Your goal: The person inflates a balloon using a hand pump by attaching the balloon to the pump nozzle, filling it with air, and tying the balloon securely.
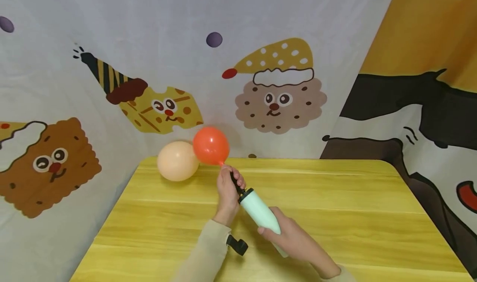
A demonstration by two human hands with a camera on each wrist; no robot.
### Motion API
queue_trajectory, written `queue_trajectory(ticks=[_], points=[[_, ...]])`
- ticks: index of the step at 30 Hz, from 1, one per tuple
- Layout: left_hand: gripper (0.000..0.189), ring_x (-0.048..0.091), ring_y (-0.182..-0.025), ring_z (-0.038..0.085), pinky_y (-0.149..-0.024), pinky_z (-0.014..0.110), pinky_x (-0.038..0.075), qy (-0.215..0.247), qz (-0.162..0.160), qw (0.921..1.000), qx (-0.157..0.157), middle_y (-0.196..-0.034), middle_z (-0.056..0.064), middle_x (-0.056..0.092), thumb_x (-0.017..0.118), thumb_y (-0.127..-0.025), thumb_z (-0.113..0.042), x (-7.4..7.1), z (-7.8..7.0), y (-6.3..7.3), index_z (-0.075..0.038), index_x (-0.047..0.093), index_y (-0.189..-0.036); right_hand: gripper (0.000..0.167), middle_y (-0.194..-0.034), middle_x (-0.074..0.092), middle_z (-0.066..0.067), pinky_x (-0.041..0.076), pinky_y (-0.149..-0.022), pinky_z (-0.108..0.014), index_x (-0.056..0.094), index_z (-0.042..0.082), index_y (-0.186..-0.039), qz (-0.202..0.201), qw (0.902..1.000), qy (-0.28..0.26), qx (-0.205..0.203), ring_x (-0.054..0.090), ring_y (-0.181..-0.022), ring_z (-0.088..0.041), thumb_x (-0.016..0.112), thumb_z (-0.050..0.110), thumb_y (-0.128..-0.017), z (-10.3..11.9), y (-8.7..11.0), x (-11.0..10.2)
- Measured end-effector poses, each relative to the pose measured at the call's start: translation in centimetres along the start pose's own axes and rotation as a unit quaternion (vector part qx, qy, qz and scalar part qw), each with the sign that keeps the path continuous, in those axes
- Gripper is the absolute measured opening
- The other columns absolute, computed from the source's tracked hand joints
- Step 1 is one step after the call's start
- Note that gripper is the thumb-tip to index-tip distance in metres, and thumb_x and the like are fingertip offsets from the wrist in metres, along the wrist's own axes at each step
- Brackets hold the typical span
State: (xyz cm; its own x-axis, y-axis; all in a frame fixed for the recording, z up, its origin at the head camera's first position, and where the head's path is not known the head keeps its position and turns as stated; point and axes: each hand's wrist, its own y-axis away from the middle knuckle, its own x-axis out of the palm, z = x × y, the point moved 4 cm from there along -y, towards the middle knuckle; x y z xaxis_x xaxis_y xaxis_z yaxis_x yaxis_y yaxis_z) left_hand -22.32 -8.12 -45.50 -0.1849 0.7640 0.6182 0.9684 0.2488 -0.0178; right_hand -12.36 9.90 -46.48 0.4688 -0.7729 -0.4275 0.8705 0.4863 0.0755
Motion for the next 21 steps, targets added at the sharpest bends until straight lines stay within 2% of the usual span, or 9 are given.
queue_trajectory(ticks=[4,9,12,16,21], points=[[0.038,0.043,-0.05,0.008,-0.045,0.02,0.038,-0.004,0.0,1.0,-0.007,-0.065,-0.002,0.044,0.031,-0.114,-0.021,0.0,0.4,0.3,-0.012,0.045,-0.08,0.065,-0.103,0.065,-0.012,0.057,-0.058,-0.032,0.042,-0.006,-0.146,-0.004,1.0,-0.005,0.005,0.066,-0.077,-0.021,0.066,0.037,-0.102,0.0,-0.3,0.1],[0.038,0.042,-0.049,0.008,-0.045,0.02,0.038,-0.014,0.009,0.9999,-0.003,-0.065,-0.002,0.044,0.031,-0.113,-0.019,-0.6,0.2,0.1,-0.011,0.044,-0.079,0.067,-0.105,0.064,-0.012,0.058,-0.062,-0.033,0.04,-0.004,-0.149,-0.003,0.9992,-0.035,0.018,0.066,-0.081,-0.023,0.066,0.037,-0.102,-0.3,0.0,1.1],[0.04,0.041,-0.049,0.008,-0.045,0.02,0.037,-0.011,0.01,0.9999,-0.002,-0.065,-0.002,0.043,0.029,-0.114,-0.019,-1.1,-0.1,-0.1,-0.01,0.044,-0.078,0.067,-0.104,0.065,-0.011,0.058,-0.059,-0.033,0.04,-0.002,-0.15,0.0,0.9985,-0.049,0.025,0.067,-0.077,-0.025,0.066,0.036,-0.102,-0.5,0.4,1.5],[0.042,0.042,-0.051,0.008,-0.046,0.02,0.038,-0.004,0.005,1.0,0.005,-0.067,-0.002,0.043,0.028,-0.116,-0.024,-1.7,-0.7,-0.5,-0.011,0.044,-0.079,0.063,-0.109,0.067,-0.01,0.057,-0.062,-0.032,0.041,0.002,-0.15,0.001,0.9994,-0.019,0.027,0.066,-0.081,-0.019,0.065,0.036,-0.103,-1.0,1.7,1.4],[0.041,0.042,-0.05,0.008,-0.044,0.02,0.038,0.013,-0.015,0.9993,0.031,-0.066,-0.002,0.044,0.028,-0.116,-0.025,-2.0,-2.5,-1.8,-0.011,0.043,-0.08,0.057,-0.12,0.063,-0.005,0.053,-0.077,-0.036,0.045,0.012,-0.149,0.015,0.9988,0.014,0.044,0.061,-0.096,-0.019,0.064,0.04,-0.103,-1.6,3.8,0.4]])
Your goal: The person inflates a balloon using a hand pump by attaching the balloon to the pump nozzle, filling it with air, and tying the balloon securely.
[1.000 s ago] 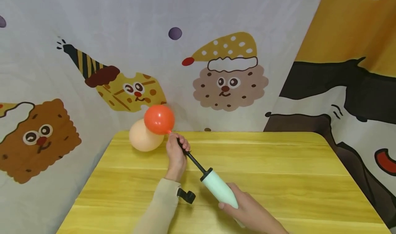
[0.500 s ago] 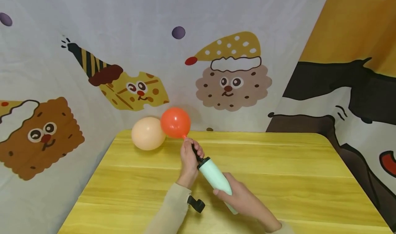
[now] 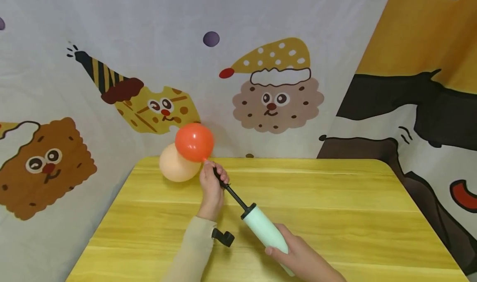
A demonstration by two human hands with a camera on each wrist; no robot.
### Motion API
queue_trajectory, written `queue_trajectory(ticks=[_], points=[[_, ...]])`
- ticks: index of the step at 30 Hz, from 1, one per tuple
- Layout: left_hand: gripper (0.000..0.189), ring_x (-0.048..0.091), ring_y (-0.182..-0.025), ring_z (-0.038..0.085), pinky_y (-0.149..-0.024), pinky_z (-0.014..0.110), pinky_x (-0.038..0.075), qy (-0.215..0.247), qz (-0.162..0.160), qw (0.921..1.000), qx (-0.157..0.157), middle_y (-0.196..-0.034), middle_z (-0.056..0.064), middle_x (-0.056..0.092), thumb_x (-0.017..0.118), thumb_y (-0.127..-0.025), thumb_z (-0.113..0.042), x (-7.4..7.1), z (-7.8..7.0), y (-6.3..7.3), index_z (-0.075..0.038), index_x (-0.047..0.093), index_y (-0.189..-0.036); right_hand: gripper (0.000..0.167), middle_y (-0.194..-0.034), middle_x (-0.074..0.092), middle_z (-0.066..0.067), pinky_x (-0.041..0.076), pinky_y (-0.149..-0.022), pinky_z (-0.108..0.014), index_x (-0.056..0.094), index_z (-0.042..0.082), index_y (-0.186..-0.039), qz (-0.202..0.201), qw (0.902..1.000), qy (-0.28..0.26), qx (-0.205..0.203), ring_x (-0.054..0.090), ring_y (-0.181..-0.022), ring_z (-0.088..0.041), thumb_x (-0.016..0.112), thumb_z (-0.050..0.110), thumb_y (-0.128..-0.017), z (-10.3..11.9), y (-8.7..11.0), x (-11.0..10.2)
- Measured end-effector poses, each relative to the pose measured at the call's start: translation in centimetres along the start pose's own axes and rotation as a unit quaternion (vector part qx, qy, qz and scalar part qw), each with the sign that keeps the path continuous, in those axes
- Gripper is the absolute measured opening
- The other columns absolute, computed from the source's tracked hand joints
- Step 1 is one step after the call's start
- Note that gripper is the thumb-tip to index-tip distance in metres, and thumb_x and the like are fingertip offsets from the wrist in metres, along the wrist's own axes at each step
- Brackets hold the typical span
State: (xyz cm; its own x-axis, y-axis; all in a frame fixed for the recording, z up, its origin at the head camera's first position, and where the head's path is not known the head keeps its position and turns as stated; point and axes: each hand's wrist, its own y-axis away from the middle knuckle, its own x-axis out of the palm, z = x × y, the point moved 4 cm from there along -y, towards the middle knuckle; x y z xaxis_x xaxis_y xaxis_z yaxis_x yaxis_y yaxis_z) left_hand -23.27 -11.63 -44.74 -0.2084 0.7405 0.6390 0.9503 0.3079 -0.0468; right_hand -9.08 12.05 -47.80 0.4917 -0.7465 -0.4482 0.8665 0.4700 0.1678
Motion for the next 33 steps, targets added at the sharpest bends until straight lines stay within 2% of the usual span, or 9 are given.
queue_trajectory(ticks=[3,6,11,17,21,26,30,33], points=[[0.039,0.042,-0.05,0.007,-0.044,0.02,0.037,0.008,-0.007,0.9999,0.006,-0.067,-0.002,0.044,0.029,-0.116,-0.027,0.1,-0.6,-0.5,-0.012,0.043,-0.082,0.051,-0.119,0.062,-0.002,0.051,-0.079,-0.034,0.047,0.016,-0.146,-0.002,0.9999,0.011,-0.004,0.06,-0.098,-0.018,0.064,0.039,-0.104,-0.3,0.8,-0.5],[0.038,0.041,-0.052,0.008,-0.045,0.019,0.037,0.003,-0.01,0.9999,0.011,-0.069,-0.002,0.044,0.03,-0.116,-0.032,-0.1,-1.0,-0.6,-0.013,0.042,-0.085,0.051,-0.119,0.063,-0.001,0.051,-0.079,-0.033,0.047,0.017,-0.145,-0.006,0.9995,0.025,-0.017,0.06,-0.097,-0.016,0.064,0.04,-0.103,-0.3,0.7,-0.4],[0.038,0.042,-0.051,0.007,-0.045,0.019,0.038,-0.011,-0.004,0.9999,0.011,-0.068,-0.002,0.044,0.028,-0.116,-0.032,0.0,-0.9,-0.3,-0.013,0.042,-0.086,0.055,-0.118,0.063,0.001,0.052,-0.079,-0.034,0.045,0.016,-0.147,-0.01,0.9986,0.043,-0.029,0.059,-0.096,-0.014,0.064,0.042,-0.103,-0.1,0.3,0.1],[0.039,0.041,-0.05,0.007,-0.044,0.018,0.037,-0.015,0.017,0.9997,-0.002,-0.066,-0.003,0.043,0.03,-0.115,-0.023,1.1,0.5,0.7,-0.012,0.043,-0.08,0.06,-0.112,0.064,0.0,0.053,-0.074,-0.032,0.044,0.01,-0.148,-0.025,0.9981,0.042,-0.038,0.061,-0.091,-0.012,0.062,0.047,-0.103,0.9,-1.0,0.3],[0.04,0.042,-0.05,0.007,-0.045,0.019,0.039,-0.02,0.038,0.9987,-0.026,-0.066,-0.003,0.044,0.029,-0.114,-0.021,1.9,2.0,2.2,-0.011,0.044,-0.079,0.065,-0.109,0.066,-0.006,0.056,-0.067,-0.031,0.041,0.002,-0.148,-0.026,0.9988,0.016,-0.039,0.065,-0.086,-0.014,0.062,0.044,-0.104,1.5,-2.0,0.2],[0.034,0.042,-0.05,0.008,-0.046,0.019,0.039,-0.028,0.041,0.9981,-0.037,-0.067,-0.002,0.044,0.031,-0.112,-0.018,1.9,3.3,3.4,-0.01,0.044,-0.082,0.065,-0.107,0.066,-0.011,0.057,-0.063,-0.032,0.039,-0.003,-0.149,-0.017,0.9991,-0.019,-0.033,0.067,-0.082,-0.021,0.063,0.039,-0.104,1.4,-2.4,0.2],[0.033,0.042,-0.05,0.008,-0.046,0.019,0.039,-0.025,0.037,0.9984,-0.037,-0.067,-0.002,0.044,0.032,-0.112,-0.017,1.7,3.5,3.6,-0.01,0.045,-0.081,0.065,-0.111,0.066,-0.012,0.057,-0.064,-0.032,0.038,-0.001,-0.151,-0.013,0.9992,-0.033,-0.017,0.067,-0.086,-0.023,0.062,0.039,-0.105,1.1,-2.1,0.4],[0.037,0.043,-0.05,0.007,-0.046,0.02,0.04,-0.022,0.043,0.9984,-0.029,-0.066,-0.002,0.045,0.031,-0.114,-0.021,1.9,3.0,3.4,-0.01,0.045,-0.081,0.064,-0.115,0.065,-0.013,0.057,-0.066,-0.032,0.038,0.0,-0.152,-0.012,0.999,-0.041,-0.012,0.067,-0.088,-0.024,0.061,0.037,-0.105,1.0,-1.7,0.4]])
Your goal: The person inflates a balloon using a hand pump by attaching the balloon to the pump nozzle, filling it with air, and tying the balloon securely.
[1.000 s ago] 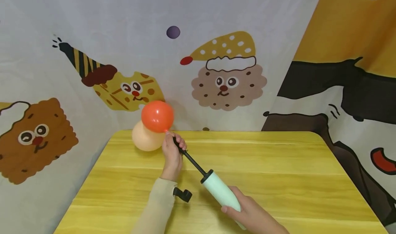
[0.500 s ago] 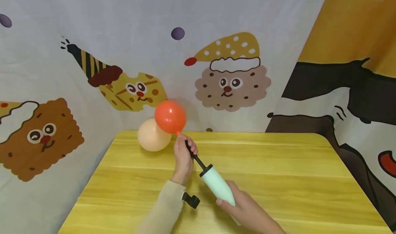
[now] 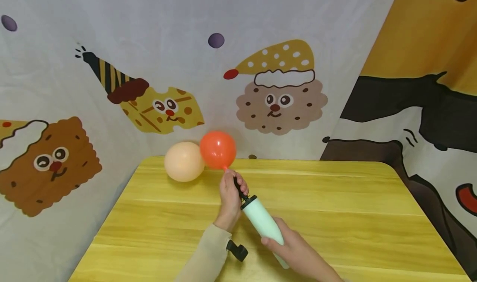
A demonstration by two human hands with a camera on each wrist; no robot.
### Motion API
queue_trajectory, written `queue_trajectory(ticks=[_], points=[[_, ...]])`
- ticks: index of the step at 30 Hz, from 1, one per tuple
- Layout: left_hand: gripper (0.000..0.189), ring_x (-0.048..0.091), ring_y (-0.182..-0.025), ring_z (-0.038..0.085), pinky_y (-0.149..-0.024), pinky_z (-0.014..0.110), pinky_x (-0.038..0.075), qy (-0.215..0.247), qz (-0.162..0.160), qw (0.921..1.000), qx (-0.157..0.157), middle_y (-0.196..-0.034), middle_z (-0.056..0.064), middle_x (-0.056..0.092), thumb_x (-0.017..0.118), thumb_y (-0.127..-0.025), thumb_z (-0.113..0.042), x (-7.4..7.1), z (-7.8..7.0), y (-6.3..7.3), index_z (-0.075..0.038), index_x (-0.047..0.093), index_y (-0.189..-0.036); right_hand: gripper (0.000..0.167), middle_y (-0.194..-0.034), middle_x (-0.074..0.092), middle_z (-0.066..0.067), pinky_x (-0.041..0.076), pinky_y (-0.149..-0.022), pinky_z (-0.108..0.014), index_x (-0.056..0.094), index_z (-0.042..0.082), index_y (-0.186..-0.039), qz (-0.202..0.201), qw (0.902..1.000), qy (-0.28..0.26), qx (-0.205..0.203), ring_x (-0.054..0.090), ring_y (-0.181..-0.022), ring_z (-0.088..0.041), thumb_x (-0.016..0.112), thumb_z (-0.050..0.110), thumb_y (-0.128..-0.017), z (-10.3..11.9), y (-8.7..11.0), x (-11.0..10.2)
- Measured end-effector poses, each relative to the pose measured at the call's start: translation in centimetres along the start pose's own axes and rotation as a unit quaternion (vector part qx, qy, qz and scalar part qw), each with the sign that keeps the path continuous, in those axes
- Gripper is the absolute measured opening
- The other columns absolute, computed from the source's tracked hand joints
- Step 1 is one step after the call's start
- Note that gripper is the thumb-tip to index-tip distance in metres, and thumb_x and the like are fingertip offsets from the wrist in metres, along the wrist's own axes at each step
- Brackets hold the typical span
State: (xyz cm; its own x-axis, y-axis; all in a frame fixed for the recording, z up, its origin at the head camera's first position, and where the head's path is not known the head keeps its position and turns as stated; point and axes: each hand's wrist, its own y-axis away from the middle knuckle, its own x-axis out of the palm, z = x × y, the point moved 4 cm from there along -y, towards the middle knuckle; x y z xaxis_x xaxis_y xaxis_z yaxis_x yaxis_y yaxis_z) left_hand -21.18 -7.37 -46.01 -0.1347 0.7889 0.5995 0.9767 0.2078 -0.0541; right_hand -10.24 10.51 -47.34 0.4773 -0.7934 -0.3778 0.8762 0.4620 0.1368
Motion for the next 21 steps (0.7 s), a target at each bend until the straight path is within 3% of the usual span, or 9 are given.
queue_trajectory(ticks=[4,10,16,21], points=[[0.039,0.044,-0.049,0.007,-0.045,0.02,0.041,0.011,0.002,0.9998,0.019,-0.066,-0.003,0.045,0.03,-0.115,-0.026,0.1,-1.3,-0.9,-0.012,0.044,-0.082,0.06,-0.119,0.064,-0.013,0.056,-0.07,-0.033,0.041,0.002,-0.151,-0.001,1.0,0.004,-0.008,0.065,-0.091,-0.021,0.062,0.034,-0.105,0.0,1.0,-0.6],[0.039,0.043,-0.05,0.007,-0.044,0.019,0.039,0.02,-0.027,0.9987,0.039,-0.066,-0.003,0.045,0.029,-0.116,-0.028,-1.2,-3.3,-2.6,-0.014,0.043,-0.082,0.054,-0.122,0.062,-0.007,0.053,-0.077,-0.035,0.044,0.009,-0.148,0.021,0.9991,0.035,0.009,0.06,-0.098,-0.019,0.062,0.036,-0.105,-0.7,2.6,-1.3],[0.041,0.043,-0.05,0.008,-0.045,0.02,0.04,0.011,-0.037,0.9989,0.027,-0.067,-0.003,0.044,0.026,-0.116,-0.03,-2.3,-3.2,-2.6,-0.013,0.042,-0.082,0.05,-0.122,0.062,-0.006,0.051,-0.081,-0.031,0.044,0.008,-0.147,0.037,0.9981,0.044,-0.023,0.059,-0.1,-0.015,0.06,0.033,-0.107,-1.3,2.9,-0.9],[0.04,0.042,-0.05,0.008,-0.045,0.02,0.038,0.006,-0.04,0.9989,0.025,-0.067,-0.003,0.043,0.028,-0.116,-0.028,-2.2,-2.5,-2.4,-0.012,0.043,-0.082,0.052,-0.12,0.062,-0.005,0.051,-0.078,-0.032,0.043,0.008,-0.147,0.036,0.9972,0.06,-0.027,0.059,-0.097,-0.014,0.06,0.034,-0.106,-1.5,2.8,-0.6]])
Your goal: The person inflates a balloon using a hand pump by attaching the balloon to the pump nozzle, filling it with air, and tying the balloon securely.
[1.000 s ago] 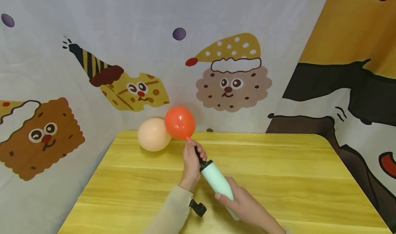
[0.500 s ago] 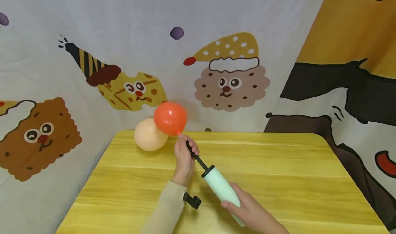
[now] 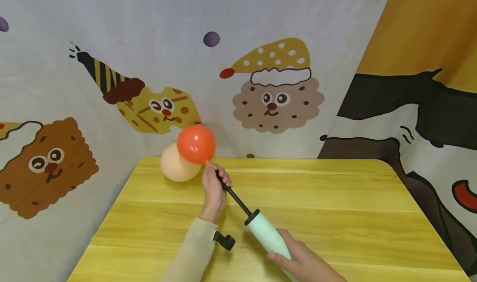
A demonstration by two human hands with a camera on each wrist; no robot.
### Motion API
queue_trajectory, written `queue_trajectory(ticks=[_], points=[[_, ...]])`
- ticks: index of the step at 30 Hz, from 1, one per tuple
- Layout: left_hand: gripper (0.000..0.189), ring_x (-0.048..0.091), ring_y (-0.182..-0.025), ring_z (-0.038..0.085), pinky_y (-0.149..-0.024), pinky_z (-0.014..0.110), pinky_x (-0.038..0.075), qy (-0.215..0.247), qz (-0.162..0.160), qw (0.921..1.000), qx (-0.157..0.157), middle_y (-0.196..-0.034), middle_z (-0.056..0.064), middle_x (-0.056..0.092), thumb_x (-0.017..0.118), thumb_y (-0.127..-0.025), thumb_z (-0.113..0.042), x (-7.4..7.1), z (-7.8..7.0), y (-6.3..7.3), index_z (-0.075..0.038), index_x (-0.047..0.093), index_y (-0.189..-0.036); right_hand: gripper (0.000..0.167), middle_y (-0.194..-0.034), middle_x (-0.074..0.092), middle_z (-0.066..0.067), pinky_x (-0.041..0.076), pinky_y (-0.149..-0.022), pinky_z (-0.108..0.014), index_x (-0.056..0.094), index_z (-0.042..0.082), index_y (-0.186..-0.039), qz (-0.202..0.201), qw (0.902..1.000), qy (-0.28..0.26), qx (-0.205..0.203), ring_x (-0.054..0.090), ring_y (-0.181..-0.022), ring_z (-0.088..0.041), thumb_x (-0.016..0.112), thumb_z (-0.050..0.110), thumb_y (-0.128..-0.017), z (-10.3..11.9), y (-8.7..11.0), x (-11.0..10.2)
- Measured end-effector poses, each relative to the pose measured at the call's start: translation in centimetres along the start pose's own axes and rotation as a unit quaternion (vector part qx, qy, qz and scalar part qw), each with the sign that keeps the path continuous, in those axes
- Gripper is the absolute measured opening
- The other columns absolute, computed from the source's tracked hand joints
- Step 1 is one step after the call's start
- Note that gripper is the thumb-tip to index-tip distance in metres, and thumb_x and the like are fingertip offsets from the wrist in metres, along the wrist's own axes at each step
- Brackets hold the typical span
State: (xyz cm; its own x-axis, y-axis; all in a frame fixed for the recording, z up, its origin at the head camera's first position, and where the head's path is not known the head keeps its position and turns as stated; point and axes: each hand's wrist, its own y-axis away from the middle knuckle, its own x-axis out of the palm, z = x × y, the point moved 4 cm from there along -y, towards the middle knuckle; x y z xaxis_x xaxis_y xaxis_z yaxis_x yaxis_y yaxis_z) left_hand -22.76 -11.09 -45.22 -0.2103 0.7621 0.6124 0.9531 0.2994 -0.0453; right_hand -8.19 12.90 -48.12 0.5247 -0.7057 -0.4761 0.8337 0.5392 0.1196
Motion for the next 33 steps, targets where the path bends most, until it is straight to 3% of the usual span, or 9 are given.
queue_trajectory(ticks=[7,12,16,21,25,29,33], points=[[0.036,0.042,-0.051,0.008,-0.046,0.02,0.038,0.003,0.027,0.9992,-0.029,-0.067,-0.002,0.043,0.03,-0.113,-0.018,1.2,1.8,1.5,-0.011,0.044,-0.081,0.06,-0.114,0.062,-0.004,0.053,-0.075,-0.036,0.04,0.007,-0.151,-0.001,0.9996,-0.006,0.027,0.062,-0.093,-0.016,0.057,0.044,-0.106,0.6,-1.6,-0.1],[0.033,0.043,-0.051,0.007,-0.047,0.02,0.039,0.006,0.038,0.9982,-0.046,-0.067,-0.003,0.044,0.033,-0.111,-0.017,1.7,3.4,3.1,-0.011,0.044,-0.081,0.065,-0.106,0.065,-0.009,0.057,-0.064,-0.033,0.036,-0.003,-0.151,0.003,0.9988,-0.048,0.012,0.067,-0.082,-0.022,0.057,0.04,-0.107,0.9,-3.0,-0.3],[0.033,0.043,-0.05,0.007,-0.046,0.018,0.039,0.01,0.028,0.9981,-0.053,-0.066,-0.003,0.044,0.033,-0.112,-0.018,1.5,3.9,3.6,-0.011,0.044,-0.082,0.062,-0.105,0.066,-0.011,0.057,-0.061,-0.033,0.037,-0.004,-0.15,-0.006,0.9979,-0.064,0.008,0.068,-0.08,-0.024,0.059,0.035,-0.107,0.8,-3.0,0.0],[0.034,0.043,-0.05,0.007,-0.046,0.019,0.039,0.005,0.026,0.9982,-0.053,-0.066,-0.003,0.044,0.033,-0.111,-0.019,1.6,3.6,3.5,-0.01,0.044,-0.081,0.058,-0.113,0.064,-0.012,0.057,-0.065,-0.033,0.039,-0.002,-0.15,-0.013,0.9958,-0.088,0.02,0.066,-0.085,-0.022,0.058,0.032,-0.108,0.4,-2.5,0.4],[0.038,0.044,-0.051,0.009,-0.047,0.02,0.041,0.0,0.041,0.9986,-0.033,-0.066,-0.002,0.045,0.031,-0.113,-0.021,2.1,2.6,2.8,-0.01,0.045,-0.08,0.055,-0.117,0.061,-0.012,0.055,-0.072,-0.035,0.04,0.002,-0.15,-0.009,0.9947,-0.096,0.037,0.063,-0.092,-0.022,0.057,0.032,-0.108,0.1,-1.4,-0.1],[0.041,0.044,-0.051,0.008,-0.046,0.02,0.041,0.008,0.034,0.9994,0.0,-0.066,-0.002,0.045,0.029,-0.115,-0.026,2.3,1.1,1.6,-0.011,0.045,-0.08,0.056,-0.126,0.059,-0.013,0.053,-0.077,-0.04,0.036,0.005,-0.155,0.022,0.991,-0.115,0.064,0.06,-0.101,-0.027,0.054,0.032,-0.109,-0.4,0.5,-1.2],[0.04,0.044,-0.049,0.008,-0.045,0.02,0.04,0.023,0.016,0.9996,0.007,-0.066,-0.003,0.045,0.029,-0.115,-0.025,2.3,0.2,0.6,-0.012,0.044,-0.081,0.054,-0.133,0.055,-0.016,0.052,-0.079,-0.041,0.033,0.007,-0.158,0.05,0.9878,-0.129,0.072,0.058,-0.106,-0.031,0.05,0.028,-0.111,-0.9,1.8,-2.3]])
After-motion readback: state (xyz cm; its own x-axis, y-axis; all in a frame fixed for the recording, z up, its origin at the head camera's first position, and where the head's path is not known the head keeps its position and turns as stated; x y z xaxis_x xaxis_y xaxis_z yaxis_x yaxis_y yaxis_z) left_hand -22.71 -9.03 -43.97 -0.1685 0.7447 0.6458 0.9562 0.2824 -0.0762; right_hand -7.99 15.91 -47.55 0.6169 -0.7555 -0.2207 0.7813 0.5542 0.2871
